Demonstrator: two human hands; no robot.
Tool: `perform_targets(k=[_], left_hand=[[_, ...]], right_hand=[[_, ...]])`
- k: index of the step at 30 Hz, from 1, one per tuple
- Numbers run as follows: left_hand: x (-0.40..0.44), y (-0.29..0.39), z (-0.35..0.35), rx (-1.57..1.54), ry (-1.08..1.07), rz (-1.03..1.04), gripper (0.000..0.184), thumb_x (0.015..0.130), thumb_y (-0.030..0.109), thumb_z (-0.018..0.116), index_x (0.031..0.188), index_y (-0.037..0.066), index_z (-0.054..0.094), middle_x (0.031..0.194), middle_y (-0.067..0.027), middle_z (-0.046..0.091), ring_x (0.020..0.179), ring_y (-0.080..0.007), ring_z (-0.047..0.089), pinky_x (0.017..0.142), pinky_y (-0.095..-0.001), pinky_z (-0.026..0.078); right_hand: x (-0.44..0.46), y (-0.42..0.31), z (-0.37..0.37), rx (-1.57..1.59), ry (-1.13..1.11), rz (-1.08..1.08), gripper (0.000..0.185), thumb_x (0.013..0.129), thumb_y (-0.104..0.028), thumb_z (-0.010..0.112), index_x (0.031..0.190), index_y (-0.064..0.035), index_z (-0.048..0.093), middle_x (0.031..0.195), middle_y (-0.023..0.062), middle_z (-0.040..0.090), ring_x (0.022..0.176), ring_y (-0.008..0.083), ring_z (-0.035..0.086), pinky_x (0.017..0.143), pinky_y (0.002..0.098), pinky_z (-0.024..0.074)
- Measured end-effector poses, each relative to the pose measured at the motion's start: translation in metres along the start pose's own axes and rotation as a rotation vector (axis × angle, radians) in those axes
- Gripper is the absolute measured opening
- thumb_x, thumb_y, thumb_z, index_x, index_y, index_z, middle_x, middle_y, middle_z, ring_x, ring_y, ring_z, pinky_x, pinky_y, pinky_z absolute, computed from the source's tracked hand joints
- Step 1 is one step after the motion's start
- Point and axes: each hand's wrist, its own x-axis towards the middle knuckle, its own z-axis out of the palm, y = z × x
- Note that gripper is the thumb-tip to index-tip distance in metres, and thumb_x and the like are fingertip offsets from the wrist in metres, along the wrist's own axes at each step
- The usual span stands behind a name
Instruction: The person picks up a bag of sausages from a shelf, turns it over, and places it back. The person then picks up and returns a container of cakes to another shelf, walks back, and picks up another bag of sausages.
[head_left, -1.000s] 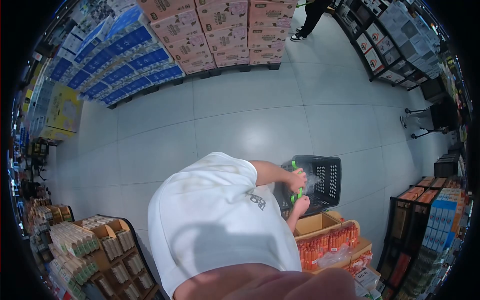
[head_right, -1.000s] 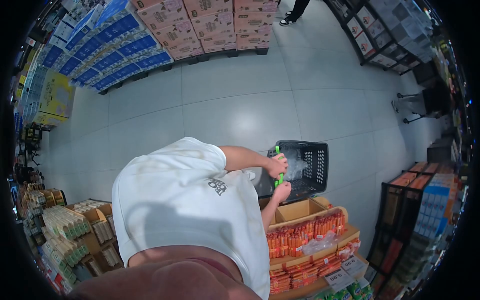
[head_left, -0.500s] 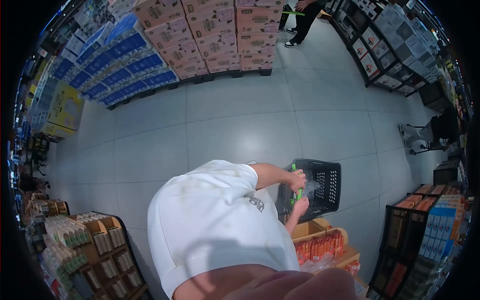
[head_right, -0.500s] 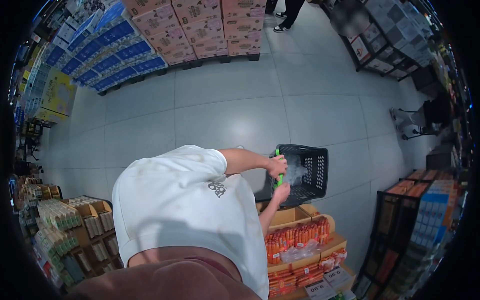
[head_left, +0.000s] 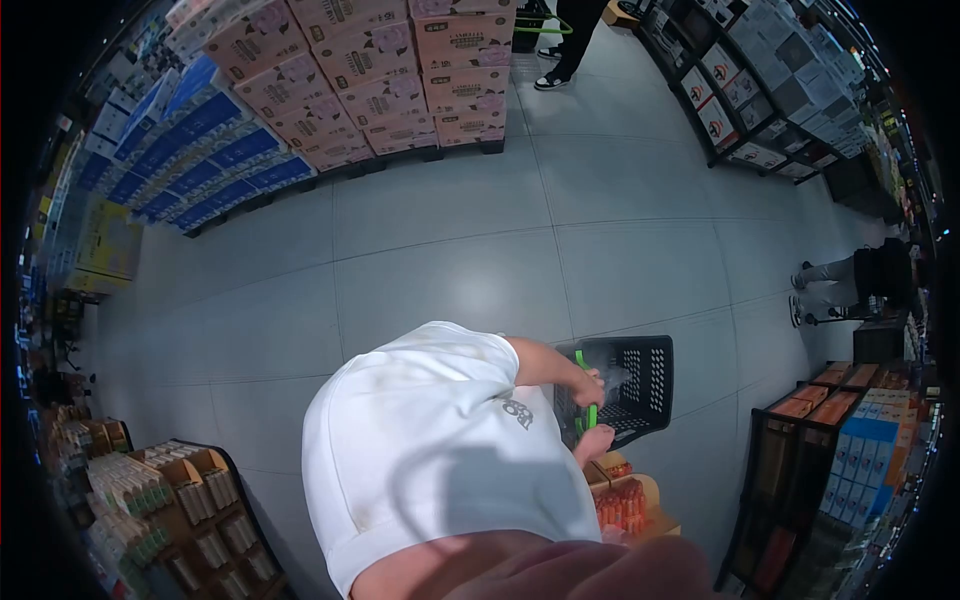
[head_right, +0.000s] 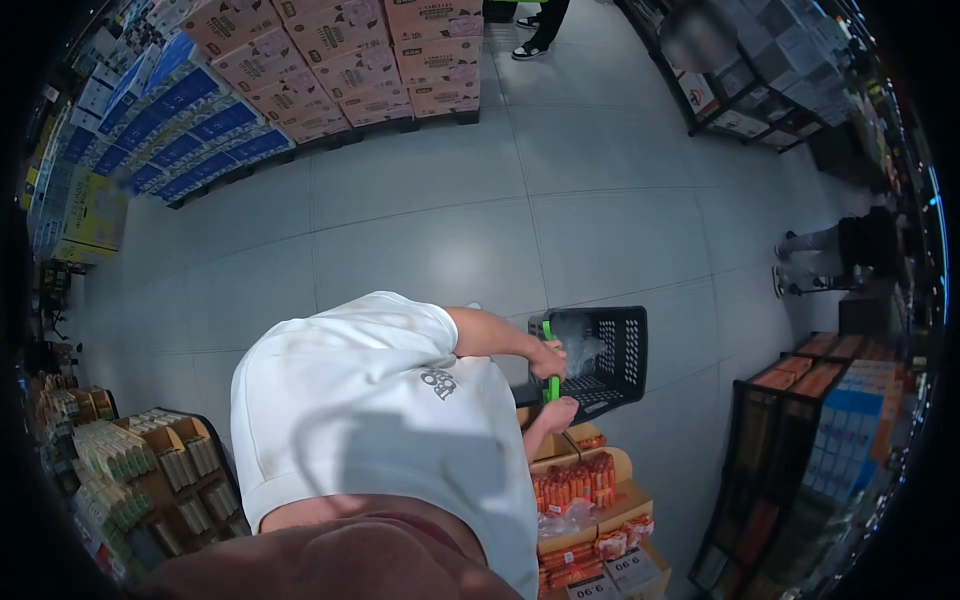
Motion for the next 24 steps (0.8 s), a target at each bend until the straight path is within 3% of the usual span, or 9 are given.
perform_targets(k=[5,8,12,14,16,17,18,24], left_hand=[[0.035,-0.011,-0.014,0.06,-0.018,0.001,0.038,0.081,0.023,0.059,0.118,0.028,0.064,0.109,-0.001,0.064,0.115,-0.0274,0.049,0.097,-0.052,0.03],[0.063,-0.014,-0.022,0.089,-0.048,-0.048,0.039,0.081,0.032,0.055,0.119,0.026,0.064,0.115,-0.0013,0.062,0.12,-0.0288,0.046,0.095,-0.057,0.031],[0.097,-0.004,-0.059,0.069,0.036,-0.11,0.035,0.086,0.038,0.047,0.111,0.024,0.067,0.112,-0.0045,0.062,0.116,-0.0291,0.047,0.094,-0.0563,0.032],[0.116,-0.004,-0.065,0.134,0.081,-0.126,0.035,0.088,0.04,0.044,0.104,0.022,0.07,0.11,-0.0061,0.063,0.113,-0.0289,0.048,0.094,-0.0543,0.032],[0.139,-0.011,-0.063,0.078,0.209,-0.156,0.037,0.089,0.039,0.044,0.095,0.016,0.071,0.106,-0.009,0.063,0.109,-0.0286,0.049,0.095,-0.0502,0.032],[0.146,-0.01,-0.069,0.064,0.25,-0.155,0.039,0.089,0.04,0.044,0.092,0.013,0.071,0.104,-0.0094,0.064,0.108,-0.0282,0.049,0.095,-0.048,0.031],[0.156,-0.012,-0.074,0.054,0.292,-0.159,0.041,0.088,0.041,0.045,0.09,0.01,0.072,0.102,-0.0098,0.064,0.108,-0.0278,0.05,0.096,-0.0459,0.031],[0.221,-0.017,-0.099,0.095,0.401,-0.163,0.042,0.086,0.04,0.048,0.084,0.006,0.072,0.096,-0.0094,0.066,0.104,-0.0265,0.051,0.095,-0.0412,0.033]], right_hand=[[0.037,0.002,0.0,0.087,0.038,-0.054,0.029,0.09,-0.023,0.042,0.089,-0.0093,0.067,0.092,0.0174,0.068,0.088,0.0393,0.064,0.076,0.0505,0.0473],[0.062,0.002,-0.007,0.135,0.004,-0.024,0.031,0.086,-0.024,0.043,0.086,-0.0085,0.069,0.091,0.0176,0.069,0.087,0.039,0.064,0.076,0.0488,0.0479],[0.122,0.003,-0.014,0.157,-0.083,-0.044,0.031,0.083,-0.024,0.045,0.086,-0.0064,0.07,0.092,0.0185,0.069,0.088,0.0382,0.065,0.077,0.0475,0.0486],[0.148,0.011,-0.011,0.169,-0.081,-0.104,0.031,0.083,-0.024,0.046,0.089,-0.0043,0.07,0.086,0.0194,0.069,0.077,0.0345,0.067,0.069,0.0445,0.0503],[0.166,-0.003,-0.032,0.314,-0.262,0.041,0.032,0.084,-0.023,0.046,0.092,-0.0024,0.069,0.078,0.0194,0.068,0.064,0.03,0.067,0.06,0.0408,0.0506],[0.177,-0.004,-0.034,0.31,-0.247,0.032,0.033,0.085,-0.024,0.045,0.094,-0.002,0.068,0.071,0.0177,0.066,0.054,0.0271,0.064,0.053,0.0378,0.0489],[0.182,-0.013,-0.044,0.251,-0.226,0.052,0.028,0.087,-0.025,0.048,0.087,-0.0061,0.068,0.064,0.0102,0.065,0.051,0.0233,0.062,0.055,0.0367,0.0481],[0.256,0.0,-0.039,0.205,-0.144,0.042,0.032,0.086,-0.029,0.048,0.094,-0.0062,0.069,0.078,0.0164,0.068,0.077,0.0357,0.065,0.073,0.0464,0.0482]])
